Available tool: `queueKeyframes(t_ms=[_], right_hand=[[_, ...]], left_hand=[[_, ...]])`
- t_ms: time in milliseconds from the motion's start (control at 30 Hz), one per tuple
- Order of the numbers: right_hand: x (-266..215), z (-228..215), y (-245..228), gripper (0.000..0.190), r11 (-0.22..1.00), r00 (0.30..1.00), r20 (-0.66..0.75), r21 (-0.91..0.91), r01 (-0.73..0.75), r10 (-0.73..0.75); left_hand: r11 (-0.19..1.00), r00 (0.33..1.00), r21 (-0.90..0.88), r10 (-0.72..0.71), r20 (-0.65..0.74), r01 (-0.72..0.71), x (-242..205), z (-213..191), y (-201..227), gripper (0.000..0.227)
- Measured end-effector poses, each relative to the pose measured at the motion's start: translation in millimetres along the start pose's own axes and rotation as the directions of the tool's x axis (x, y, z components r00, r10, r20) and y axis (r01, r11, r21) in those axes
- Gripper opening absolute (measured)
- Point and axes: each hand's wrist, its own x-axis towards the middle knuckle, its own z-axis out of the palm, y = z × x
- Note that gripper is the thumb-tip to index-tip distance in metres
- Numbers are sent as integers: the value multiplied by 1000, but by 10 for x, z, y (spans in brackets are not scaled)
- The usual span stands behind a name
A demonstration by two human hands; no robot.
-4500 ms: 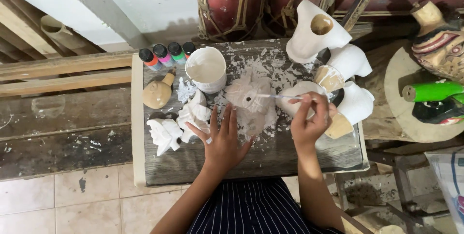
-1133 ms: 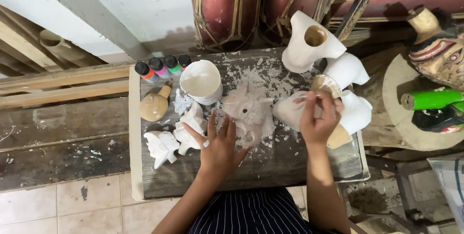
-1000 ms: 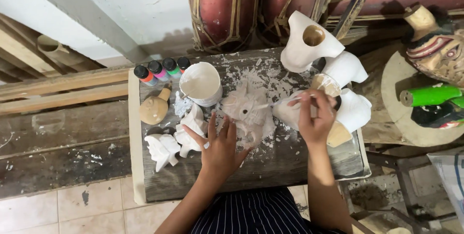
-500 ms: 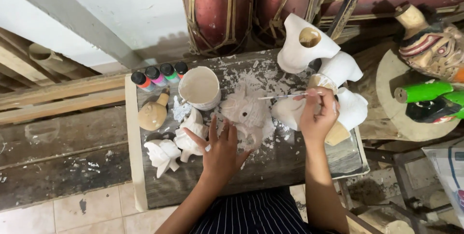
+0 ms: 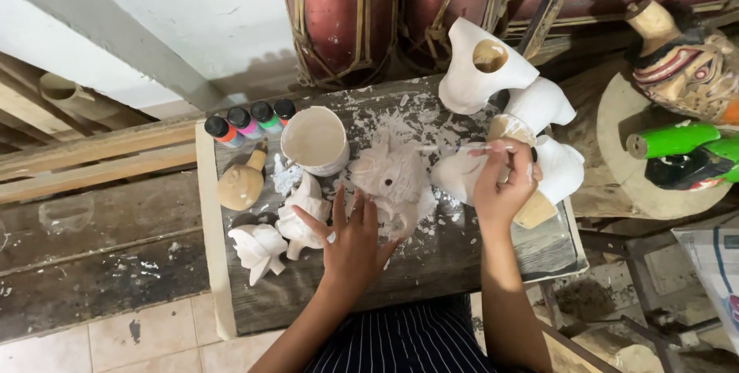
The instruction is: Applying a white liquid coating to plaster toy parts using a small brush
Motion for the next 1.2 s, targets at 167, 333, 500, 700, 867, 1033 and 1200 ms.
queueKeyframes(t_ms=[167, 333, 500, 700, 867, 1033, 1200], right_hand=[[-8, -10, -174, 18, 981, 998, 56, 192, -23, 12], [15, -13, -198, 20, 966, 999, 44, 257, -31, 21], [76, 18, -248, 18, 986, 1000, 4, 164, 11, -11], [21, 79, -187, 20, 983, 998, 54, 181, -42, 33], [23, -36, -78, 17, 951, 989, 140, 297, -83, 42], [24, -60, 29, 21, 918, 934, 356, 375, -127, -16], [-36, -130, 19, 24, 917, 964, 266, 381, -116, 11]], left_hand=[[1000, 1000, 10, 5, 0, -5, 2, -25, 6, 82], [1000, 1000, 6, 8, 26, -8, 64, -196, 5, 78], [1000, 999, 6, 7, 41, -7, 40, -61, 6, 78], [1000, 1000, 8, 5, 29, -5, 44, -52, -5, 76], [994, 1000, 105, 5, -16, -3, -10, 57, -26, 88], [985, 999, 175, 13, -38, -6, -23, 105, -45, 97], [983, 1000, 182, 14, -18, -10, -27, 94, -49, 99]])
